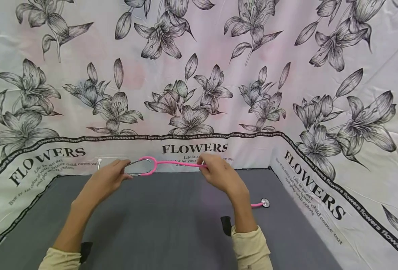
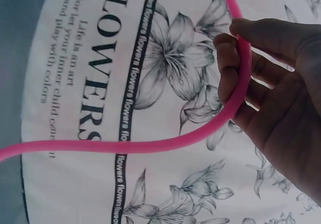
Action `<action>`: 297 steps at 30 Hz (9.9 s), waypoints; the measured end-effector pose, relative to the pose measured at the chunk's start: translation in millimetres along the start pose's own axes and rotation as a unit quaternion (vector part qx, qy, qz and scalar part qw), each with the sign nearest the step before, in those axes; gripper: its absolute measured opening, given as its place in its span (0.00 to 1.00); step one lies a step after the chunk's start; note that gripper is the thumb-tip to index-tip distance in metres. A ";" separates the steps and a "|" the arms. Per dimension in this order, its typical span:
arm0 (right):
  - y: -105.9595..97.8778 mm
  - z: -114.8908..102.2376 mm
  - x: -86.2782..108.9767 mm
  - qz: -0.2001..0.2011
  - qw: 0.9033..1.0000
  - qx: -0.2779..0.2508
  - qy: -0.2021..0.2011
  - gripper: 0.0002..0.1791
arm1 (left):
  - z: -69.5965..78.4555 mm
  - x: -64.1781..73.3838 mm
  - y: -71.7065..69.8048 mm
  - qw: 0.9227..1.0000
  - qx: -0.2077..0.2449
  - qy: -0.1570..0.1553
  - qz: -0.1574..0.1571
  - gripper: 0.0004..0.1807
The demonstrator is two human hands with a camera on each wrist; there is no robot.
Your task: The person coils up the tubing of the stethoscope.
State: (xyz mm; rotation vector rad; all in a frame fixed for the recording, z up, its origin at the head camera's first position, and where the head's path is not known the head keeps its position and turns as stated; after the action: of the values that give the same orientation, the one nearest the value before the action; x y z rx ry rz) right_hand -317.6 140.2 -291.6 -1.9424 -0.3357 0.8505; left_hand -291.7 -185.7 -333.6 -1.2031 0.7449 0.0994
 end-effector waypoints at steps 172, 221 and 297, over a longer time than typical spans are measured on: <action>57.4 -32.0 -32.5 0.088 0.990 -0.066 -0.083 0.01 | 53.1 -57.5 57.4 0.976 0.057 0.051 0.204 0.13; 37.0 22.2 -27.3 0.188 0.974 -0.118 0.053 0.07 | 81.3 -51.6 48.9 0.937 0.274 0.203 0.079 0.13; 42.2 -43.6 -26.0 0.248 0.962 0.070 -0.090 0.04 | 80.3 -54.6 43.0 0.969 0.084 0.163 0.163 0.02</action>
State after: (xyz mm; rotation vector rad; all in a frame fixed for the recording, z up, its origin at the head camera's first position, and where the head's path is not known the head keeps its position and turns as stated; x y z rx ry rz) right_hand -311.3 75.6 -303.5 -1.8433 0.1160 1.3416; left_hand -314.9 -82.4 -324.8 -0.9354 1.2150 0.1088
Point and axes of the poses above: each hand's wrist, its own x-axis away from the middle knuckle, its own y-axis out of the palm, z = x × y, the point moved 5 cm from there along -x, towards the middle knuckle, and after that the axes turned 2 degrees about x, right-handed, at the moved point
